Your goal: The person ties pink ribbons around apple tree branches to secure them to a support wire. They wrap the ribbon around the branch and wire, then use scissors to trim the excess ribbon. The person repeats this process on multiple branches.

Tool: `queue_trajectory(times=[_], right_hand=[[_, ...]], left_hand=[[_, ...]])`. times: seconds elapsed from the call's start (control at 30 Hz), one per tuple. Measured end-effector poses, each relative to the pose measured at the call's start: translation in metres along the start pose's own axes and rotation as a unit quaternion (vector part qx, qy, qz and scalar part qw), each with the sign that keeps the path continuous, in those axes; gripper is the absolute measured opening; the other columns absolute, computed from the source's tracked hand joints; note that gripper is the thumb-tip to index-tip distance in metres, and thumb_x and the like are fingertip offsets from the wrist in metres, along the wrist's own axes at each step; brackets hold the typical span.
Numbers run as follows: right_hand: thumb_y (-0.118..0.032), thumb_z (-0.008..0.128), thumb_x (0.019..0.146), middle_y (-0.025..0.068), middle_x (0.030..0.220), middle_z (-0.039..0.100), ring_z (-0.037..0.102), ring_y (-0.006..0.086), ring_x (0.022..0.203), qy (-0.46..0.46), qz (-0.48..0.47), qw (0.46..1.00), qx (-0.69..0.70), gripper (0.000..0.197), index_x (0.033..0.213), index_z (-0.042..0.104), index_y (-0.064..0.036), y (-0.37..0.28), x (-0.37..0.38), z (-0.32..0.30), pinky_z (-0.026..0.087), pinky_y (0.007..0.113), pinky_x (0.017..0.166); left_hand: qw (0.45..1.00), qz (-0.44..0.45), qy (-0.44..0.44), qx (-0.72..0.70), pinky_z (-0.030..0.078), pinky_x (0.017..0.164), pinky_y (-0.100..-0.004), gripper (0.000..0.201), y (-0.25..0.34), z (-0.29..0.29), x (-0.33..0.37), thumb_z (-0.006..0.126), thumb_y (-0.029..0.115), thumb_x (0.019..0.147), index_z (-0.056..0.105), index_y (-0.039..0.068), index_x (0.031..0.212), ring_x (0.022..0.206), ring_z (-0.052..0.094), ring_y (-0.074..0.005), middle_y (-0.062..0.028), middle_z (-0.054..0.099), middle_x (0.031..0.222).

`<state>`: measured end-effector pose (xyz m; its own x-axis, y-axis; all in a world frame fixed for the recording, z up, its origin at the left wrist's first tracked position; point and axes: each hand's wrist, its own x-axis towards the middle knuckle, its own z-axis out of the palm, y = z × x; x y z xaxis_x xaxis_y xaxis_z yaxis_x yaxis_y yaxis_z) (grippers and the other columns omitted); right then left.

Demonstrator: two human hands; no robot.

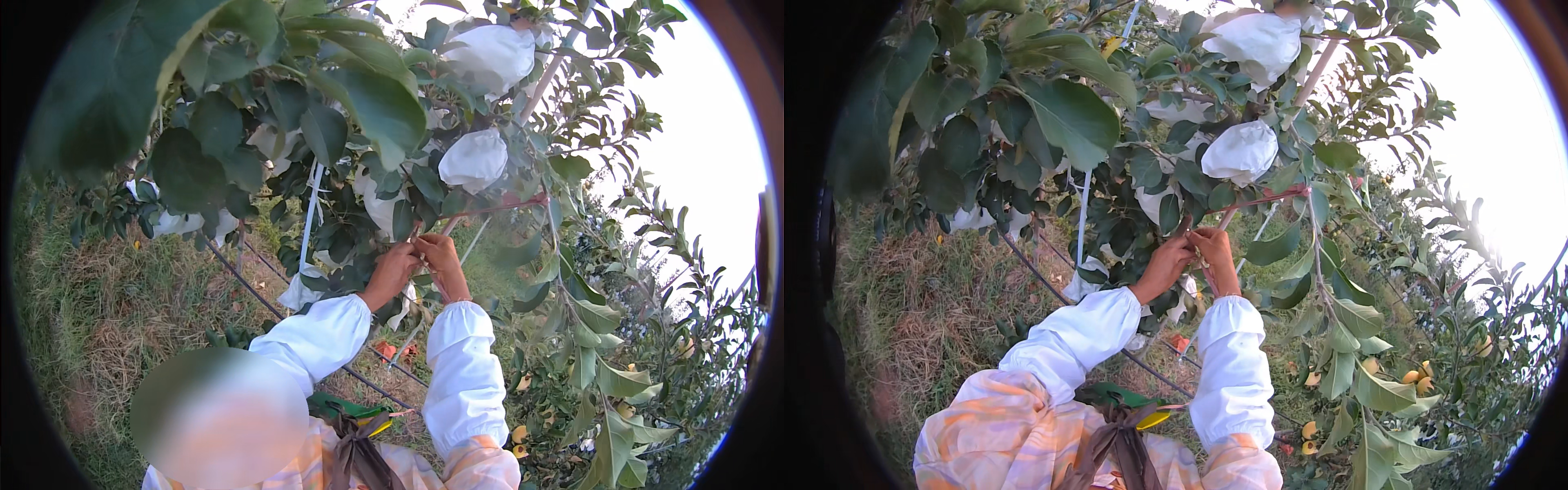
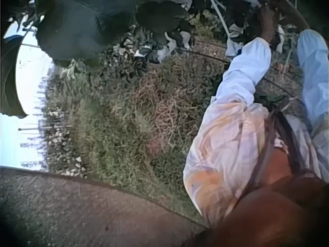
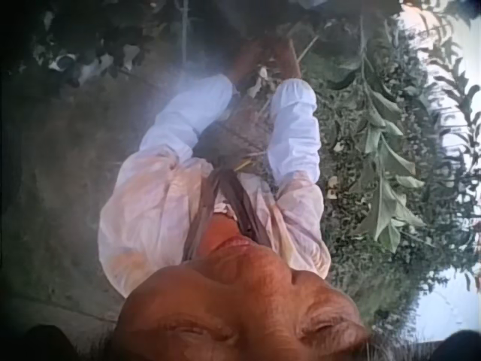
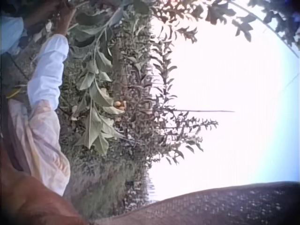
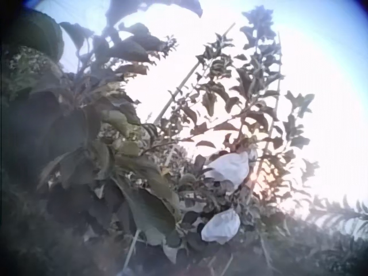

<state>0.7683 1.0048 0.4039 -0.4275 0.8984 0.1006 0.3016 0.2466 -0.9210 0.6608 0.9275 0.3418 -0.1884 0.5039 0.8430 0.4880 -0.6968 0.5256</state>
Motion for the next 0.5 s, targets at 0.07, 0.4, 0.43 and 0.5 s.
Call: queue_trajectory(times=[0.07, 0.4, 0.43, 0.5], right_hand=[[-0.014, 0.063, 0.083, -0.0005, 0.063, 0.056, 0.047, 0.0056, 0.053, -0.006, 0.052, 0.999, 0.006, 0.017, 0.087, 0.068, 0.0024, -0.007, -0.003, 0.003, 0.033, 0.024, 0.045], [-0.007, 0.066, 0.074, -0.0005, 0.061, 0.055, 0.047, 0.0085, 0.056, -0.010, -0.060, 0.980, -0.187, 0.009, 0.077, 0.065, 0.0013, 0.000, -0.020, -0.025, 0.039, 0.027, 0.053], [-0.008, 0.065, 0.073, 0.0021, 0.062, 0.057, 0.050, 0.0111, 0.057, -0.026, -0.085, 0.967, -0.237, 0.009, 0.078, 0.065, -0.0004, -0.001, -0.023, -0.026, 0.041, 0.029, 0.055], [-0.010, 0.065, 0.071, 0.0073, 0.064, 0.060, 0.056, 0.0164, 0.059, -0.057, -0.138, 0.932, -0.332, 0.012, 0.081, 0.067, -0.0038, -0.007, -0.033, -0.029, 0.045, 0.033, 0.058]], left_hand=[[0.998, -0.039, -0.032, -0.031, 0.047, 0.072, -0.0407, 0.012, 0.002, -0.007, -0.001, 0.057, 0.000, 0.076, 0.066, 0.001, 0.084, 0.083, 0.058, -0.0339, -0.0155, 0.059, 0.088], [0.997, -0.072, 0.014, 0.030, 0.047, 0.082, -0.0379, 0.049, 0.008, -0.005, 0.012, 0.064, 0.010, 0.071, 0.056, 0.007, 0.120, 0.096, 0.057, -0.0303, -0.0157, 0.051, 0.123], [0.996, -0.079, -0.027, 0.039, 0.046, 0.084, -0.0383, 0.052, 0.002, -0.004, 0.011, 0.066, 0.013, 0.070, 0.055, 0.008, 0.121, 0.099, 0.056, -0.0304, -0.0157, 0.049, 0.125], [0.988, -0.090, -0.108, 0.060, 0.044, 0.088, -0.0393, 0.059, -0.012, -0.004, 0.008, 0.069, 0.019, 0.068, 0.053, 0.010, 0.125, 0.104, 0.053, -0.0307, -0.0157, 0.045, 0.127]])
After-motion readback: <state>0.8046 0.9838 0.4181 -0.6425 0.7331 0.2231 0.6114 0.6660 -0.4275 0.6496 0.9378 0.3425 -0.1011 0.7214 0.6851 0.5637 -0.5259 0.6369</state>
